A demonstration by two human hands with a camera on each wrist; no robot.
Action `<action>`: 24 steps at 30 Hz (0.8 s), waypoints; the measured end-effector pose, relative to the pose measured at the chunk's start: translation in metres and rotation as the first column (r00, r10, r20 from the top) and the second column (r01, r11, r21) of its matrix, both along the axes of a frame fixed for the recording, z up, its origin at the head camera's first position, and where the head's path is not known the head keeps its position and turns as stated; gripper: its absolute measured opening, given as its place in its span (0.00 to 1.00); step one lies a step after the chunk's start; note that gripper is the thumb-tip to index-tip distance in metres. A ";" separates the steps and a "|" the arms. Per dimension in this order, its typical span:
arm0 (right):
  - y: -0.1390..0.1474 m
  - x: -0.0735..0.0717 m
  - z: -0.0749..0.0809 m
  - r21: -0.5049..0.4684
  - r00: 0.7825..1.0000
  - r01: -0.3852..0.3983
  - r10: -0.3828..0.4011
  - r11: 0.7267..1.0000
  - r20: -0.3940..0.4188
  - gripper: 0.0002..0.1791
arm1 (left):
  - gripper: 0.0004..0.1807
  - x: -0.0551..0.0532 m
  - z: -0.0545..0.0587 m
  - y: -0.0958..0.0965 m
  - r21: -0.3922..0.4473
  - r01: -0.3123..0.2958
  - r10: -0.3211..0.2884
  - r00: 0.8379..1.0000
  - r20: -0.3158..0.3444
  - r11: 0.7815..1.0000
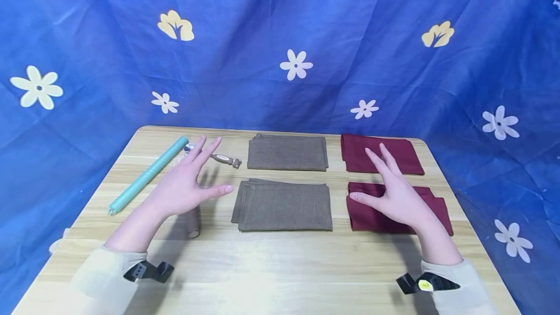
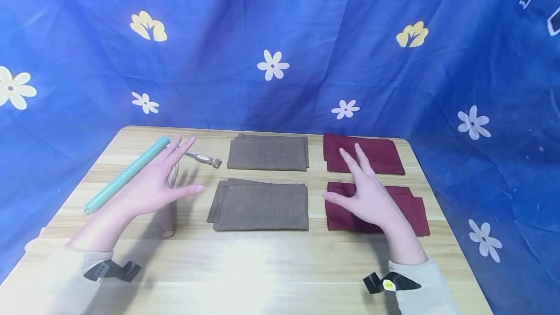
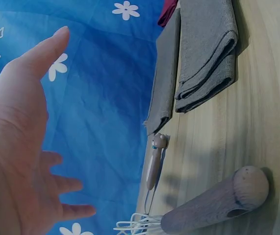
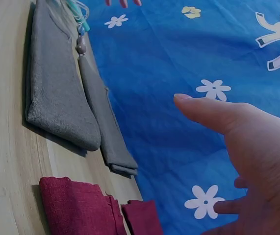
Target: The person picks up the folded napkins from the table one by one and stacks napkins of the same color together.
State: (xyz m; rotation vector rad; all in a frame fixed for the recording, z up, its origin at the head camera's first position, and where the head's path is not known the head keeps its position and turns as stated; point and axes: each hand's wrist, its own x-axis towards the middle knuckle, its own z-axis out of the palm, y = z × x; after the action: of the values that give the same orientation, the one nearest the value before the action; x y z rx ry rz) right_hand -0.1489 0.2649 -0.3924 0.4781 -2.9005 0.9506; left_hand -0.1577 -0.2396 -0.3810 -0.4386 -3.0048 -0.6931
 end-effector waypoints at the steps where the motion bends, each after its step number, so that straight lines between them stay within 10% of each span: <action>1: 0.000 -0.001 -0.001 -0.014 1.000 -0.005 0.005 1.000 0.003 0.62 | 0.61 0.000 -0.001 0.000 0.014 0.000 -0.001 1.000 0.009 1.000; 24: -0.005 -0.007 -0.019 -0.321 0.990 -0.102 0.127 0.942 0.059 0.48 | 0.55 -0.002 -0.024 0.005 0.455 0.042 -0.128 0.979 0.158 0.889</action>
State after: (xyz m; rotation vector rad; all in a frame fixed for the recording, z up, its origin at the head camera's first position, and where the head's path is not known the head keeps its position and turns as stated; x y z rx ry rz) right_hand -0.1559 0.2601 -0.4113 0.6004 -2.7301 1.4521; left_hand -0.1601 -0.2344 -0.4053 -0.5041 -2.8523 -1.4693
